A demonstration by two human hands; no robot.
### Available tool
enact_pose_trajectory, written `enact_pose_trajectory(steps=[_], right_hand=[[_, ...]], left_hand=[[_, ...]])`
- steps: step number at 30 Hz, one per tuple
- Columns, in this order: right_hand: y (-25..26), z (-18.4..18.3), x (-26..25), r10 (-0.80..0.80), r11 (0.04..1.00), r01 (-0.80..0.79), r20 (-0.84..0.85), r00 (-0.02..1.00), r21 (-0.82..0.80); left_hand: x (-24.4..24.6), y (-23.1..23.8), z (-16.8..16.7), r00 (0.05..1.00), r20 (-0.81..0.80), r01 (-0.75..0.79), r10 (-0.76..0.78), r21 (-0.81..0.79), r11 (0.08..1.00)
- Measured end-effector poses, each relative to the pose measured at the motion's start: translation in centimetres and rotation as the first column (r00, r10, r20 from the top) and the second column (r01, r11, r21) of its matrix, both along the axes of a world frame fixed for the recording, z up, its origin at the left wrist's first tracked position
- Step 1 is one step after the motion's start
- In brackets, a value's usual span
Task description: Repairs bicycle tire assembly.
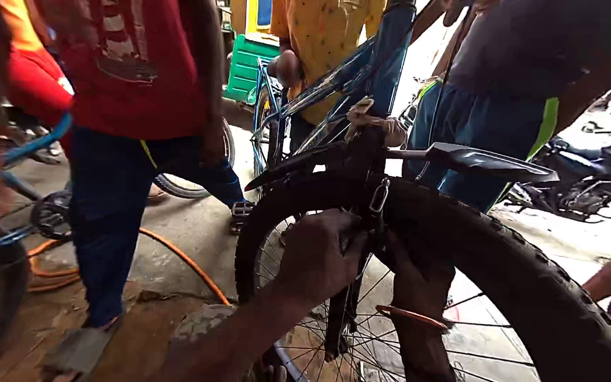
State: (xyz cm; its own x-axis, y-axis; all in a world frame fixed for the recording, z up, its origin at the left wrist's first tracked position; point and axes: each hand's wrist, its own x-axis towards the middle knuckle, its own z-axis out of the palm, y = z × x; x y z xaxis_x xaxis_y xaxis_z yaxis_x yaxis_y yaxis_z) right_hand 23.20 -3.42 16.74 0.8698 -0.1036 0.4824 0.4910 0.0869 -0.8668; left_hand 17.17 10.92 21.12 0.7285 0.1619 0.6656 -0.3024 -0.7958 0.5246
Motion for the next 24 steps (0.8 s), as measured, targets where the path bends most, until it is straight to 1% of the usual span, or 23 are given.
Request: enact_pose_trajectory(steps=[4, 7, 9, 13, 15, 16, 18, 20, 22, 24], right_hand=[[-0.2, -0.1, -0.4, 0.044, 0.999, -0.044, 0.010, 0.999, 0.019], [0.2, 0.4, -0.9, 0.040, 0.999, -0.041, 0.058, 0.997, 0.017], [0.5, 0.4, -0.9, 0.038, 0.999, -0.040, 0.059, 0.998, 0.025], [0.7, 0.0, -0.9, 0.088, 0.988, -0.087, 0.001, 0.996, 0.128], [0.9, 0.1, -1.3, 0.149, 0.961, -0.119, -0.105, 0.983, 0.248], [0.8, 0.4, -1.5, 0.202, 0.936, -0.135, -0.181, 0.963, 0.325], [0.8, 0.8, -1.7, 0.323, 0.862, -0.132, -0.330, 0.887, 0.489], [0.7, 0.8, -1.4, 0.456, 0.774, -0.138, -0.392, 0.799, 0.619], [0.8, 0.3, -1.1, 0.579, 0.688, -0.212, -0.348, 0.738, 0.694], [0.9, -0.2, -0.7, 0.704, 0.577, -0.333, -0.247, 0.666, 0.746]], left_hand=[[0.4, 0.2, -0.1, 1.000, 0.008, 0.020, -0.021, 0.070, 0.997], [0.9, 0.4, -0.4, 0.999, 0.029, 0.026, -0.029, 0.112, 0.993], [1.0, 0.5, -0.7, 0.998, 0.062, 0.024, -0.033, 0.145, 0.989], [1.2, 0.6, -1.1, 0.991, 0.134, -0.015, -0.011, 0.188, 0.982], [1.3, 0.7, -1.2, 0.988, 0.153, -0.007, -0.024, 0.196, 0.980], [1.4, 0.8, -1.3, 0.987, 0.158, 0.002, -0.034, 0.199, 0.980], [1.4, 0.9, -1.4, 0.985, 0.162, 0.025, -0.057, 0.198, 0.980], [1.6, 1.0, -1.4, 0.981, 0.175, 0.042, -0.079, 0.203, 0.978], [1.6, 1.1, -1.4, 0.979, 0.180, 0.054, -0.092, 0.209, 0.976], [1.6, 1.1, -1.4, 0.979, 0.180, 0.060, -0.098, 0.206, 0.977]])
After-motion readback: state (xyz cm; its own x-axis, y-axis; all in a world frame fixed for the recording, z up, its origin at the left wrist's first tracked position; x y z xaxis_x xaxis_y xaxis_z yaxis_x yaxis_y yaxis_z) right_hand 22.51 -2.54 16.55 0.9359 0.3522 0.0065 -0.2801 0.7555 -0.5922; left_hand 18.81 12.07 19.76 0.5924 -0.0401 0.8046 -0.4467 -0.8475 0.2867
